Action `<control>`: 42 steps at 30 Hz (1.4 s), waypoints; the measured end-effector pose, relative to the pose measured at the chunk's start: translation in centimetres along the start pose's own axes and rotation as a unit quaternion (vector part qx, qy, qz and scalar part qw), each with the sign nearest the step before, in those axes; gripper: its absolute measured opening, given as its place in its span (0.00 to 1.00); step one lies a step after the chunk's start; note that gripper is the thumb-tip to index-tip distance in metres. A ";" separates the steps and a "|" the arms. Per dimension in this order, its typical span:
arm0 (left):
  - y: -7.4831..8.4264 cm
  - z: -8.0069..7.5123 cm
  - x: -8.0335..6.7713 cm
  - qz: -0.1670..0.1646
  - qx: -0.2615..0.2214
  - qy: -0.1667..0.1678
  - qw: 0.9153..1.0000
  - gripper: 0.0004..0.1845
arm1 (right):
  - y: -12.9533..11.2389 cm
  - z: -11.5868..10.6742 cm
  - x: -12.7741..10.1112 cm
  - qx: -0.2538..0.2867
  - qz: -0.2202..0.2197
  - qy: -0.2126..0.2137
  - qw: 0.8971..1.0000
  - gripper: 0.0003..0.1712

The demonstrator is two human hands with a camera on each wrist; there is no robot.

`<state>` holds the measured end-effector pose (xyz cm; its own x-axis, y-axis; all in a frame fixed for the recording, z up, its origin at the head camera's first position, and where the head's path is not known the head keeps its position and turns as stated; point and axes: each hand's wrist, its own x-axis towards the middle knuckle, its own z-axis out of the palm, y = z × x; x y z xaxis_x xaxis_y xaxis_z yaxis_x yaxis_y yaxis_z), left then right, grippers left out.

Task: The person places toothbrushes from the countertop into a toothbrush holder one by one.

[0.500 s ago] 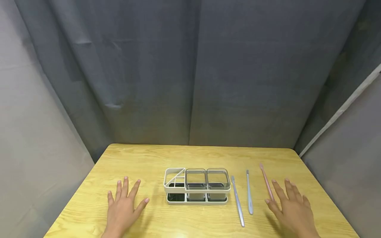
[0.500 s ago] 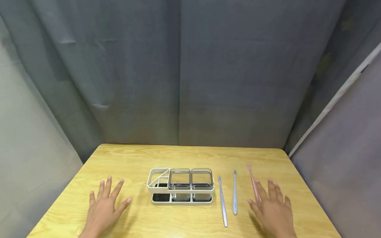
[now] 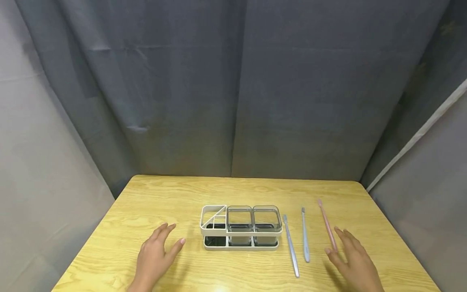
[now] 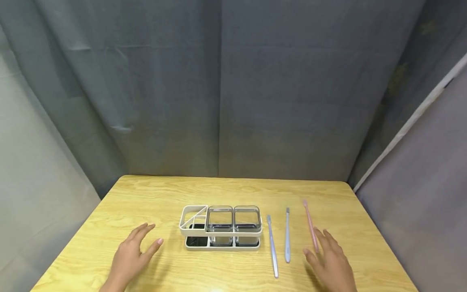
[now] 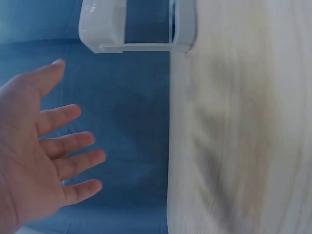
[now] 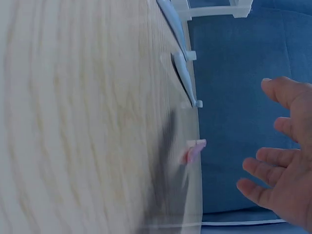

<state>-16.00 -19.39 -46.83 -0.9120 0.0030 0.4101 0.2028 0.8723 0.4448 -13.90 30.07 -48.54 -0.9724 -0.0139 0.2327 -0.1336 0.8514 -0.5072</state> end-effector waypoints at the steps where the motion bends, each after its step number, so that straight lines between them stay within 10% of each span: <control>1: 0.1 0.0 0.1 -0.006 -0.015 -0.009 1.000 0.30 | 0.0 0.0 0.0 0.020 0.005 -0.006 1.000 0.43; 8: 0.5 0.3 0.7 -0.047 -0.110 -0.072 0.990 0.34 | -0.2 0.6 0.2 0.101 0.019 -0.022 0.994 0.43; 23: 1.0 2.5 1.3 -0.065 -0.238 -0.099 0.964 0.38 | 0.2 2.6 1.7 0.257 0.039 -0.035 0.965 0.43; 42: 0.5 4.3 2.5 -0.069 -0.348 -0.123 0.927 0.40 | 1.0 4.9 4.0 0.325 0.054 -0.046 0.943 0.45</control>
<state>-19.77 -16.85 -49.05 -0.9826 0.1007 0.1560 0.1816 0.3464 0.9204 -18.90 28.29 -52.17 -0.9955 -0.0170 0.0936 -0.0936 0.3489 -0.9325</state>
